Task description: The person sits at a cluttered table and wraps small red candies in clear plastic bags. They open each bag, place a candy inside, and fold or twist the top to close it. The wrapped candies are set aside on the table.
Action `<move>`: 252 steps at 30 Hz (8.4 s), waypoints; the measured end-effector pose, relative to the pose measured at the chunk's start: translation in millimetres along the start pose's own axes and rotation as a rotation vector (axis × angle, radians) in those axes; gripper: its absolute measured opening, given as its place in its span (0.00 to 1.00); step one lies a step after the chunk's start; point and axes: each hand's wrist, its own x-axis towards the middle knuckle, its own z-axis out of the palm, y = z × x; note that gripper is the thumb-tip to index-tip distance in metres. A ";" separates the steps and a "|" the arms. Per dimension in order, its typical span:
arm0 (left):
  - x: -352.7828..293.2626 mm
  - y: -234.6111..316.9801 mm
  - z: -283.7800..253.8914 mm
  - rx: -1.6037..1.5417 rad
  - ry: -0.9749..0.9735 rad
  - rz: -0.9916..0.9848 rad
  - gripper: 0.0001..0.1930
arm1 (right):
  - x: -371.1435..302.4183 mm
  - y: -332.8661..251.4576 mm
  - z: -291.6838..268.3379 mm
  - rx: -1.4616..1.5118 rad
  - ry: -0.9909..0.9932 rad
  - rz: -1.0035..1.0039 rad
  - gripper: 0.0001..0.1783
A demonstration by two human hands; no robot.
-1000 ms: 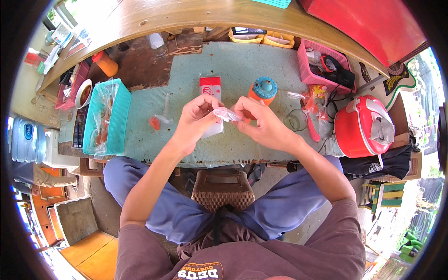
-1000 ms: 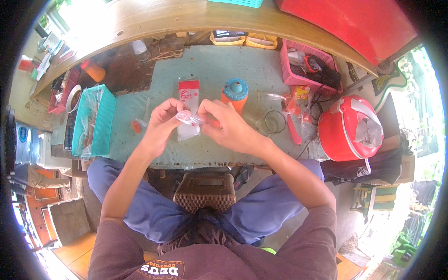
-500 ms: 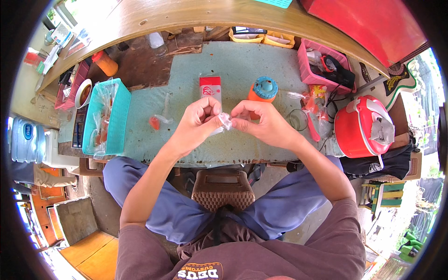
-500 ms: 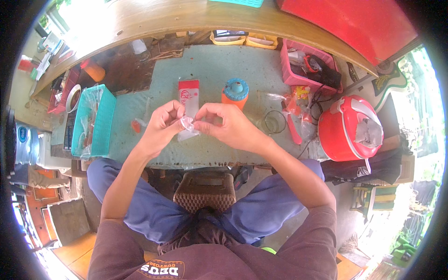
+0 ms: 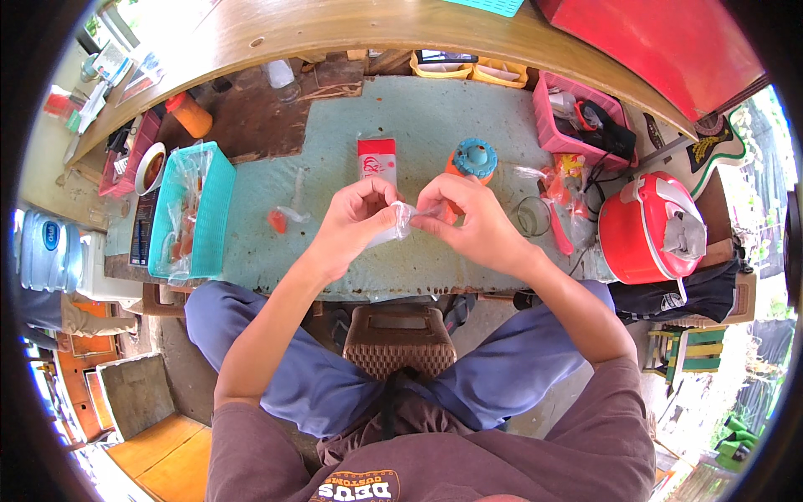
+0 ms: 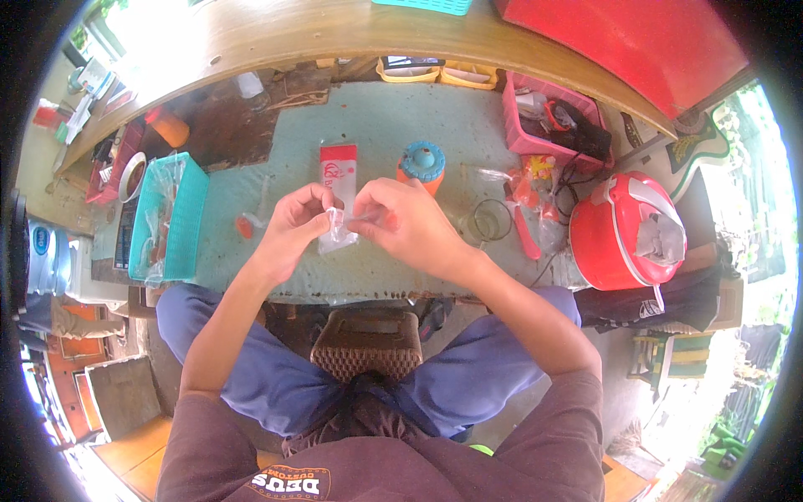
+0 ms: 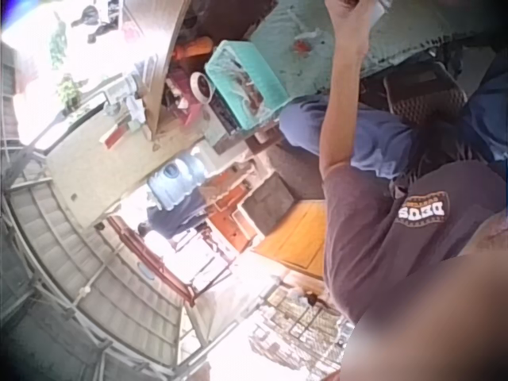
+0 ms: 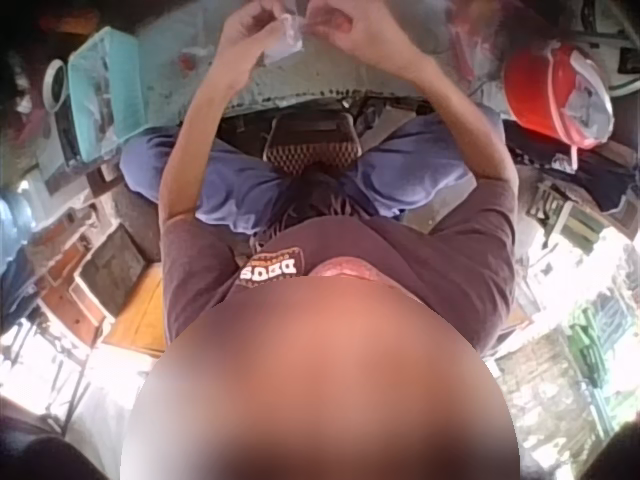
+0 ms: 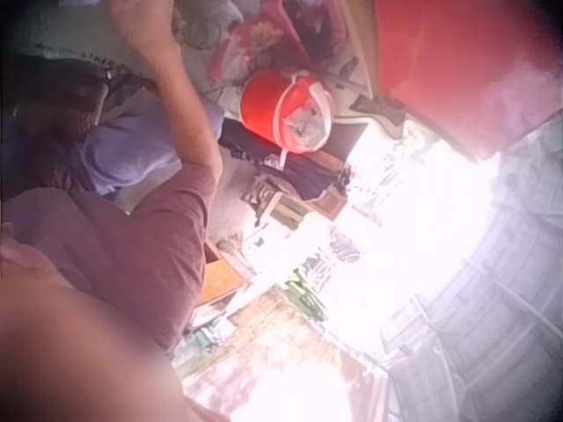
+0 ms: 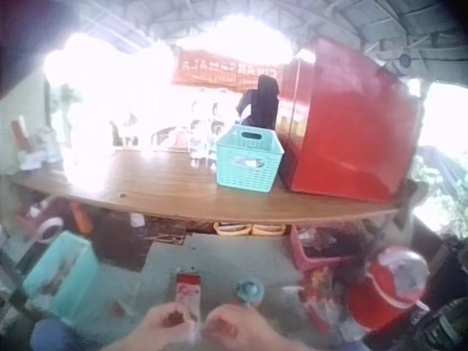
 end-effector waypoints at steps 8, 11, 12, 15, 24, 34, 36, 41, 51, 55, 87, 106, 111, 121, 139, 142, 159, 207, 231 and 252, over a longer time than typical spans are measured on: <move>0.9 -0.1 -4.0 0.052 -0.008 0.075 0.09 | -0.3 -1.7 -4.5 -0.186 0.008 -0.111 0.11; 1.5 1.3 -3.0 0.188 0.079 0.042 0.08 | -0.2 -0.9 -6.5 -0.219 -0.009 -0.069 0.10; 1.0 1.4 -0.9 0.191 0.072 0.053 0.08 | -0.3 -0.6 -6.1 -0.206 0.022 -0.067 0.10; 0.3 3.9 4.6 0.194 0.063 0.066 0.07 | 0.4 0.8 -5.3 -0.169 0.102 -0.067 0.10; 2.7 6.9 1.4 0.220 0.160 0.127 0.06 | 0.0 1.8 -2.4 -0.076 0.019 0.063 0.12; 3.2 -6.7 -13.9 0.374 0.131 0.077 0.07 | -0.9 3.7 -1.7 -0.131 -0.084 -0.054 0.16; 3.7 -5.7 -13.3 0.407 0.148 0.089 0.08 | -1.3 3.7 -1.4 -0.164 -0.065 -0.094 0.16; 3.3 3.3 1.7 0.235 0.263 0.131 0.08 | -1.5 5.4 -3.2 -0.225 -0.005 -0.036 0.13; 3.9 7.3 -4.6 0.208 0.241 0.118 0.08 | 1.5 2.9 -2.7 -0.065 -0.007 0.047 0.12; 4.6 6.5 -9.0 0.165 0.268 0.122 0.11 | 0.1 -0.7 -0.8 0.165 -0.052 0.138 0.11; 0.2 14.3 -3.4 0.203 0.153 -0.083 0.10 | -2.1 7.5 -1.3 -0.274 0.005 -0.099 0.10; -2.6 33.8 -10.4 0.560 0.159 0.315 0.11 | -0.4 9.0 -2.7 -0.049 -0.058 0.186 0.11; -8.3 21.6 10.3 0.922 0.205 0.501 0.12 | -1.9 10.4 4.8 -0.049 -0.068 0.148 0.12; -7.6 25.6 7.8 0.774 0.199 0.426 0.08 | -3.7 7.2 3.5 -0.175 -0.131 0.092 0.15; -7.1 17.6 9.3 0.686 0.068 0.601 0.05 | 1.5 14.1 1.9 0.261 -0.266 0.097 0.31; -9.0 19.8 10.0 0.803 0.042 0.661 0.05 | 2.2 15.1 4.4 0.271 -0.192 0.008 0.25; -5.8 5.5 25.7 0.484 0.260 0.508 0.19 | -5.8 8.0 18.9 0.691 -0.157 0.191 0.25; -17.7 -9.7 15.2 -0.530 0.039 -0.230 0.09 | -17.0 5.9 43.1 0.724 -0.219 0.415 0.26; -32.5 20.6 18.3 -0.774 0.106 -0.217 0.12 | -36.7 -1.6 -0.2 0.354 -0.514 0.334 0.23; -29.2 52.1 22.5 -0.260 0.066 0.113 0.12 | -25.4 -25.5 26.4 -0.375 -0.339 -0.176 0.10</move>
